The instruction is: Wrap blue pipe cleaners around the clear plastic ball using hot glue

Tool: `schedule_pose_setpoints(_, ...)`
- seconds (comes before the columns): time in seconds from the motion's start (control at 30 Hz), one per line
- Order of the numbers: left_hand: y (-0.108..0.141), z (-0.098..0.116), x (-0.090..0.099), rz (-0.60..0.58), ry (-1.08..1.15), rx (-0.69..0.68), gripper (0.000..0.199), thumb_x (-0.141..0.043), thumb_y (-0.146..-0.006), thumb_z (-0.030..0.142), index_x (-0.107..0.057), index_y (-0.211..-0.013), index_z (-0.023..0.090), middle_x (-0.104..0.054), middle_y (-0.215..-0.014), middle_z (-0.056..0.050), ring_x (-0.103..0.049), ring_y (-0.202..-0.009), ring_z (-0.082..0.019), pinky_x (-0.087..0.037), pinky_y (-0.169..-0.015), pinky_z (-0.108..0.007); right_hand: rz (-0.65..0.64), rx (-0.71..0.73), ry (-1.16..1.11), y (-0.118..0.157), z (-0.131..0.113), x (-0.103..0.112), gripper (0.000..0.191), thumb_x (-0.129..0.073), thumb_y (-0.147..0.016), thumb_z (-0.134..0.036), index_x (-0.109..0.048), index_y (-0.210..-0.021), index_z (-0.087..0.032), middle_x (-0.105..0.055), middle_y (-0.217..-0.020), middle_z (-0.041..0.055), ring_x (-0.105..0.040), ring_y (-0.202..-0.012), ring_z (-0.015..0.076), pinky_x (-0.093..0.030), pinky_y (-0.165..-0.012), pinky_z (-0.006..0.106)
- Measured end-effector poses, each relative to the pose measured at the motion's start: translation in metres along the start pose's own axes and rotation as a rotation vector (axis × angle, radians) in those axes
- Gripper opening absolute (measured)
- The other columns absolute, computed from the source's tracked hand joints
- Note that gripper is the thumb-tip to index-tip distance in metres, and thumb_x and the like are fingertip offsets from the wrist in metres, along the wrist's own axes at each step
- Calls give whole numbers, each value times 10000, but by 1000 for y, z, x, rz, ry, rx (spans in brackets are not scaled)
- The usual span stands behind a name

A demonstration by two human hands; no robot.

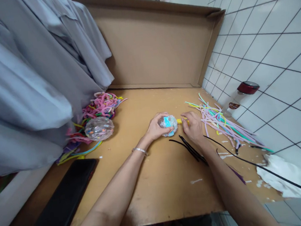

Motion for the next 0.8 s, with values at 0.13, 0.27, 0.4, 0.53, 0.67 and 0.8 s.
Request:
schedule_pose_setpoints(0.13,0,6,-2,-28,-63,-50,504,-823,-572,238,-644,-1042,194,-601,-1256,-113,-569,-1194,-267,-416,-1041,-440,37,141,-238,2,-16,0,327,-361,-924,-261,-638,-1080,-184,-622,-1044,99,-552,-1024,222,-421,-918,367)
schedule_pose_setpoints(0.27,0,8,-3,-34,-71,-69,507,-809,-580,247,-636,-1054,191,-604,-1224,-106,-570,-1179,-262,-428,-1027,-426,32,152,-249,5,-26,2,345,-361,-928,-236,-662,-1095,-207,-600,-1066,93,-543,-1029,223,-413,-913,375)
schedule_pose_setpoints(0.4,0,9,-4,-46,-98,-86,495,-796,-584,243,-638,-1052,202,-612,-1199,-96,-567,-1172,-258,-425,-1029,-422,17,126,-189,7,-28,-1,360,-374,-908,-189,-670,-1110,-227,-588,-1108,90,-523,-1046,229,-389,-925,388)
schedule_pose_setpoints(0.53,0,11,-5,-46,-112,-104,495,-793,-589,257,-632,-1053,197,-611,-1196,-98,-567,-1165,-256,-428,-1026,-415,7,116,-150,8,-27,-4,366,-374,-897,-172,-669,-1108,-218,-585,-1110,93,-513,-1045,232,-381,-915,389)
schedule_pose_setpoints(0.67,1,10,-5,-53,-116,-100,492,-789,-595,252,-631,-1057,197,-610,-1204,-98,-566,-1167,-255,-424,-1028,-414,-6,119,-127,7,-28,-3,380,-368,-885,-150,-670,-1108,-212,-585,-1106,96,-509,-1043,233,-376,-904,384)
schedule_pose_setpoints(0.8,0,10,-5,-53,-123,-92,501,-793,-589,250,-628,-1060,199,-610,-1204,-90,-566,-1166,-251,-427,-1024,-402,-24,126,-88,8,-30,-2,396,-373,-866,-120,-668,-1108,-226,-580,-1125,91,-506,-1032,230,-371,-888,377)
Point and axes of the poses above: each hand's wrist, its own y-axis away from the middle knuckle, its own x-axis out of the back of the hand, z = x × y, the point moved 3 cm from there along -y, towards the middle knuckle
